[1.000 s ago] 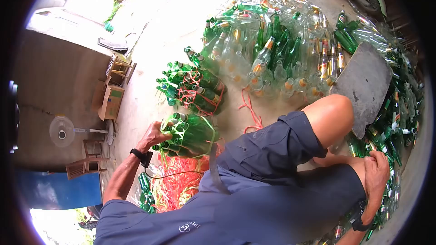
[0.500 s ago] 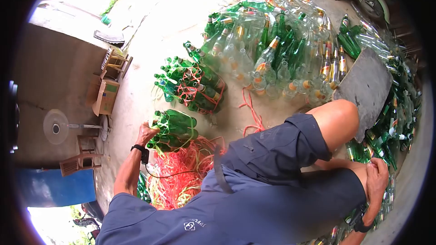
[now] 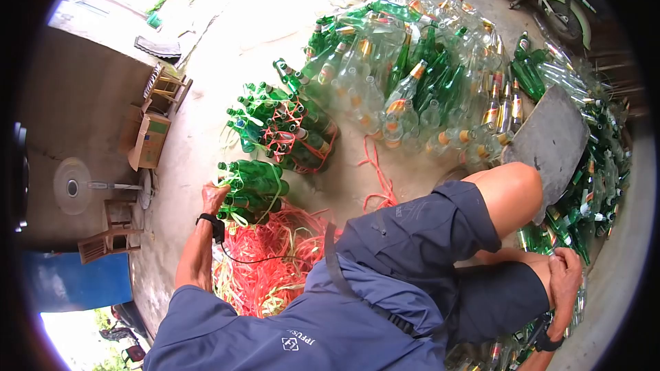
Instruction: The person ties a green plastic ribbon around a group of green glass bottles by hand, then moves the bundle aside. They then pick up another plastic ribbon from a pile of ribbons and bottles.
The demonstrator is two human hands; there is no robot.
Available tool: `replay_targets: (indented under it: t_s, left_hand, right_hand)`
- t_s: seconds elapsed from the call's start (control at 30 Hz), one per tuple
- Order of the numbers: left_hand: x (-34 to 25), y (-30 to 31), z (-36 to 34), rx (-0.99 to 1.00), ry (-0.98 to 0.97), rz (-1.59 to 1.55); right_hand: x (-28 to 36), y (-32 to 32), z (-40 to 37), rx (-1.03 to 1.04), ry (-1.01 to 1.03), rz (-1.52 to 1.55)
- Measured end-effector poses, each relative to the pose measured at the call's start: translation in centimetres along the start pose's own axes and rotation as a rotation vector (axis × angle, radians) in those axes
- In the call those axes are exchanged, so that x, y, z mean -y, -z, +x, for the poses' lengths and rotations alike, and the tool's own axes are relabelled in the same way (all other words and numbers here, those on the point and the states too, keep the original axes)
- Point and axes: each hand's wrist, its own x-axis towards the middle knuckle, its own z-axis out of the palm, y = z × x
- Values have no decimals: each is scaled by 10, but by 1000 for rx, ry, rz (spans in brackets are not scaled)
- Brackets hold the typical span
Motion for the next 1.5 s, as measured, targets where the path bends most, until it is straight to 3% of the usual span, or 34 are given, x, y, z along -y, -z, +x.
replay_targets:
  t_s: [0.3,0.47,0.77,1.2,1.5]
  left_hand:
    - [12,-29,25,-87,-28,30]
    - [8,-41,36,-147,-96,45]
    - [5,-53,49,-144,-13,-8]
    - [20,-73,72,-162,-157,-55]
    - [27,-65,78,-70,-8,-67]
  right_hand:
    - [23,4,-5,13,-69,51]
    - [9,3,-8,-12,60,-36]
    - [22,8,-5,43,-4,-44]
    - [30,9,2,54,-11,-43]
    - [32,8,3,79,-19,-64]
